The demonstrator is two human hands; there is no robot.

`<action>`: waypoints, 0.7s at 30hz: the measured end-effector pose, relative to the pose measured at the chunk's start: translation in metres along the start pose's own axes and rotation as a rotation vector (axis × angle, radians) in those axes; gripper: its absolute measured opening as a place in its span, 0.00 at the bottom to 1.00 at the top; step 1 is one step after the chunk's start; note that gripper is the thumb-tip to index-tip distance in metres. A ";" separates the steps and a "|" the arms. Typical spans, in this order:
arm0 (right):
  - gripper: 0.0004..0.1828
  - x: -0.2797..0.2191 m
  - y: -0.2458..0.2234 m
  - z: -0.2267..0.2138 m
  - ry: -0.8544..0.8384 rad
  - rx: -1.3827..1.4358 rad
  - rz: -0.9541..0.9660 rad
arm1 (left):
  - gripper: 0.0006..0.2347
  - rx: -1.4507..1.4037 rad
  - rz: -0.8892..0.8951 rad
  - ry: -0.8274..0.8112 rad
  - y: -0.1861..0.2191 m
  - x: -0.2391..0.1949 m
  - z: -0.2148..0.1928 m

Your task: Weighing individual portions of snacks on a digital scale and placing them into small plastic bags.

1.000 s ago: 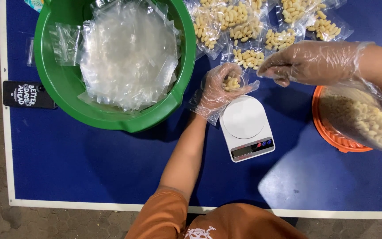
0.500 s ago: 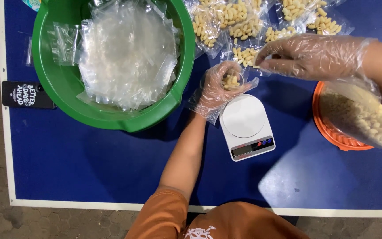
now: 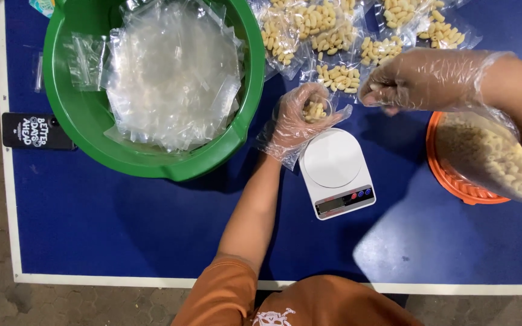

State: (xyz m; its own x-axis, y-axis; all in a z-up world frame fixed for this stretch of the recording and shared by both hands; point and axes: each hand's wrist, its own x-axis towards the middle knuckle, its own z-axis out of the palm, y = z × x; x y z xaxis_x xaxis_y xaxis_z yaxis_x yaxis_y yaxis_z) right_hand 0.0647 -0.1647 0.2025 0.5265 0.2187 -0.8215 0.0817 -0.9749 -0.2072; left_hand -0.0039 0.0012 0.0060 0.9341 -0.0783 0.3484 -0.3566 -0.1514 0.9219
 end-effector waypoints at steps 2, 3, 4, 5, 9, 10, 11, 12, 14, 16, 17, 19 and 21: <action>0.28 -0.002 -0.002 0.000 0.028 -0.276 0.025 | 0.18 0.045 0.066 0.074 0.000 0.002 0.003; 0.28 -0.004 -0.005 -0.001 0.026 -0.277 0.024 | 0.18 0.046 0.064 0.074 -0.001 0.000 0.003; 0.28 -0.007 -0.008 -0.003 0.019 -0.244 0.023 | 0.18 0.044 0.058 0.066 -0.002 0.000 0.003; 0.27 -0.009 -0.011 -0.005 0.012 -0.212 0.022 | 0.18 0.041 0.053 0.058 -0.003 0.001 0.003; 0.38 -0.003 0.001 0.000 0.055 0.001 -0.149 | 0.17 0.036 0.023 0.031 -0.001 0.001 0.001; 0.40 0.002 0.007 0.001 0.053 -0.060 -0.152 | 0.17 0.026 0.007 0.025 0.000 0.000 0.001; 0.41 0.006 0.013 0.002 0.051 -0.121 -0.155 | 0.17 0.016 -0.008 0.019 0.001 0.000 0.000; 0.41 0.004 0.009 0.002 0.050 -0.118 -0.154 | 0.17 0.015 -0.010 0.017 0.000 -0.001 0.001; 0.30 0.000 0.001 0.001 0.041 -0.111 -0.030 | 0.17 0.024 -0.007 0.020 -0.003 0.000 0.001; 0.32 0.004 0.003 0.003 0.026 -0.018 -0.036 | 0.17 0.028 -0.014 0.018 -0.003 -0.001 0.001; 0.36 0.007 0.004 0.004 0.009 0.074 -0.044 | 0.17 0.031 -0.023 0.016 -0.003 -0.001 0.001; 0.30 0.005 0.002 0.003 0.046 0.056 -0.097 | 0.17 0.035 -0.007 0.013 -0.007 -0.002 0.002; 0.28 0.005 0.005 0.002 0.081 0.037 -0.149 | 0.18 0.039 0.007 0.009 -0.009 -0.001 0.003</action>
State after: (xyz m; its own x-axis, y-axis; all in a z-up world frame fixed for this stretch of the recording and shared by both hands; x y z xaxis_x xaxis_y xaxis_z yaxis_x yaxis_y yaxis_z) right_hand 0.0660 -0.1683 0.1962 0.5774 0.3555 -0.7350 0.1340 -0.9293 -0.3442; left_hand -0.0019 -0.0004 -0.0032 0.9317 -0.0704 0.3564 -0.3633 -0.1891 0.9123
